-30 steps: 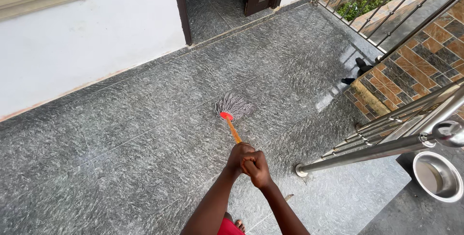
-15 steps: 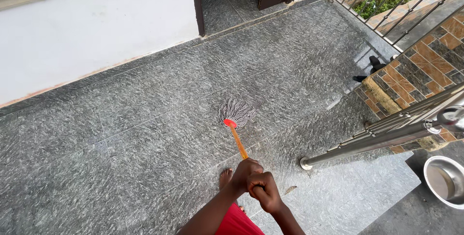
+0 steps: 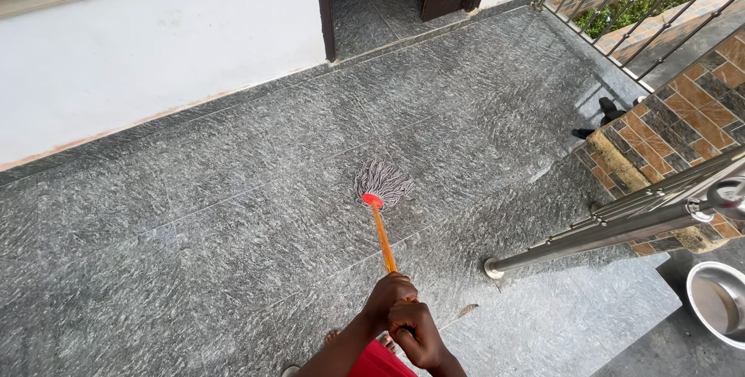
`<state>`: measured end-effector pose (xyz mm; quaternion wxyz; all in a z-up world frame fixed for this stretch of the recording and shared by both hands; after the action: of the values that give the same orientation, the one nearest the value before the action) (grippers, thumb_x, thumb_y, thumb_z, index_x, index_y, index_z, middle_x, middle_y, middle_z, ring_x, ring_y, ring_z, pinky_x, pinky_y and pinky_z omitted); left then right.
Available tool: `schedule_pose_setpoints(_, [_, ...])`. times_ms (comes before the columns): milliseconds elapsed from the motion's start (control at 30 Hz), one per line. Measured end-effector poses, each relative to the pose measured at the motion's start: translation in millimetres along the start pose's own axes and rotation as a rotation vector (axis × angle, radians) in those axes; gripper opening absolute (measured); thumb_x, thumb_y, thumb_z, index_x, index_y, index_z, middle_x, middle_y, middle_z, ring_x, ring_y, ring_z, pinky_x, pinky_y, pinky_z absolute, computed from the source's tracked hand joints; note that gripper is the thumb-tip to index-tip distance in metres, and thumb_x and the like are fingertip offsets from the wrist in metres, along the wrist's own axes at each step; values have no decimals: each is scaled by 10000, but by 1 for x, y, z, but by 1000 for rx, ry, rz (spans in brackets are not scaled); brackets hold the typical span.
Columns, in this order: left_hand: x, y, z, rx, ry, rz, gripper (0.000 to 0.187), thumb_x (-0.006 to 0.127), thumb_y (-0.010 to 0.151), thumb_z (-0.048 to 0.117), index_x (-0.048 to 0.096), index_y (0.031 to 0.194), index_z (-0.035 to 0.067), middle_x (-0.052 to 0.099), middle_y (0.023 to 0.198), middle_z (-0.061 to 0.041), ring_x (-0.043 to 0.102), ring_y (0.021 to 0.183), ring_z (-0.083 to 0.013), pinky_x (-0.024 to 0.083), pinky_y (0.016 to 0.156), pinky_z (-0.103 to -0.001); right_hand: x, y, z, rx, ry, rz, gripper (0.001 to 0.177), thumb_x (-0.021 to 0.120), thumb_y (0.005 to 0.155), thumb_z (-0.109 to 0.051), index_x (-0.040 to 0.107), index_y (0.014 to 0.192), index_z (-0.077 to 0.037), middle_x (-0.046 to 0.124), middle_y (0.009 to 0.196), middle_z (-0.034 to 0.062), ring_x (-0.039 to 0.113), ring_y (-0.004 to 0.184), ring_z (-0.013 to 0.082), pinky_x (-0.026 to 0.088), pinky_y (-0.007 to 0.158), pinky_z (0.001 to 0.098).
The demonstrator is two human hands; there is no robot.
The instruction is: The person mops a tiled balcony floor using a mop and a bucket of water.
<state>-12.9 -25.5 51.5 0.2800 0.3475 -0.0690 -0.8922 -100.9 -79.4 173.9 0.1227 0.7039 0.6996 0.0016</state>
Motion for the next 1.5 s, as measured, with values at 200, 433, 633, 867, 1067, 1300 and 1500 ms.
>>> schedule_pose_setpoints(200, [-1, 13, -6, -26, -24, 65, 208, 730, 749, 214, 601, 642, 93, 598, 669, -68, 613, 726, -272, 490, 739, -393, -11, 11, 9, -64, -4, 19, 135, 515, 644, -116, 466, 579, -8, 473, 540, 88, 432, 546, 207, 361, 579, 368])
schedule_pose_setpoints(433, [-11, 48, -32, -24, -55, 156, 278, 721, 728, 214, 513, 604, 78, 542, 637, -98, 575, 695, -305, 466, 718, -418, -31, 44, 44, -72, 28, 52, 122, 499, 641, -100, 456, 558, -22, 459, 514, 56, 394, 499, 154, 339, 518, 334])
schedule_pose_setpoints(633, [-17, 69, -105, -73, -75, 153, 334, 678, 731, 206, 402, 606, 64, 479, 626, -107, 530, 689, -292, 439, 677, -414, -23, 92, 101, -139, 5, 56, 115, 483, 680, -59, 454, 575, -20, 458, 512, 45, 383, 485, 130, 324, 500, 317])
schedule_pose_setpoints(867, [-3, 81, -166, 31, -26, 290, 360, 680, 718, 222, 376, 588, 79, 458, 573, -75, 457, 620, -229, 405, 614, -375, -20, 118, 167, -121, -5, 139, 184, 472, 729, 3, 484, 545, -8, 471, 477, 22, 376, 433, 93, 285, 422, 294])
schedule_pose_setpoints(1067, [12, 70, -172, -25, -103, 413, 375, 671, 686, 221, 336, 612, 71, 408, 568, -72, 400, 580, -227, 375, 574, -362, -16, 107, 183, -118, -37, 144, 208, 464, 767, -4, 510, 564, -4, 454, 469, 14, 355, 436, 75, 259, 425, 283])
schedule_pose_setpoints(1300, [34, 52, -152, 97, -135, 525, 328, 660, 712, 224, 387, 657, 51, 441, 621, -74, 450, 645, -244, 406, 622, -366, -20, 79, 191, -93, -10, 135, 209, 453, 775, 3, 507, 573, 2, 435, 479, 10, 343, 457, 69, 260, 441, 290])
schedule_pose_setpoints(1500, [50, 23, -128, 23, -91, 467, 339, 640, 731, 240, 367, 642, 61, 398, 616, -81, 422, 640, -244, 357, 590, -370, -6, 35, 178, -98, -50, 109, 212, 460, 773, -9, 497, 564, -10, 455, 488, 9, 370, 468, 73, 281, 446, 292])
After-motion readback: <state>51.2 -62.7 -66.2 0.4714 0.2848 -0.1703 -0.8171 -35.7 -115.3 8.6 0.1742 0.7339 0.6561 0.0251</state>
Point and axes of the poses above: each hand's wrist, its own y-axis towards the middle knuckle, its own x-axis out of the palm, z = x × y, the point moved 4 cm from there along y, towards the middle knuckle
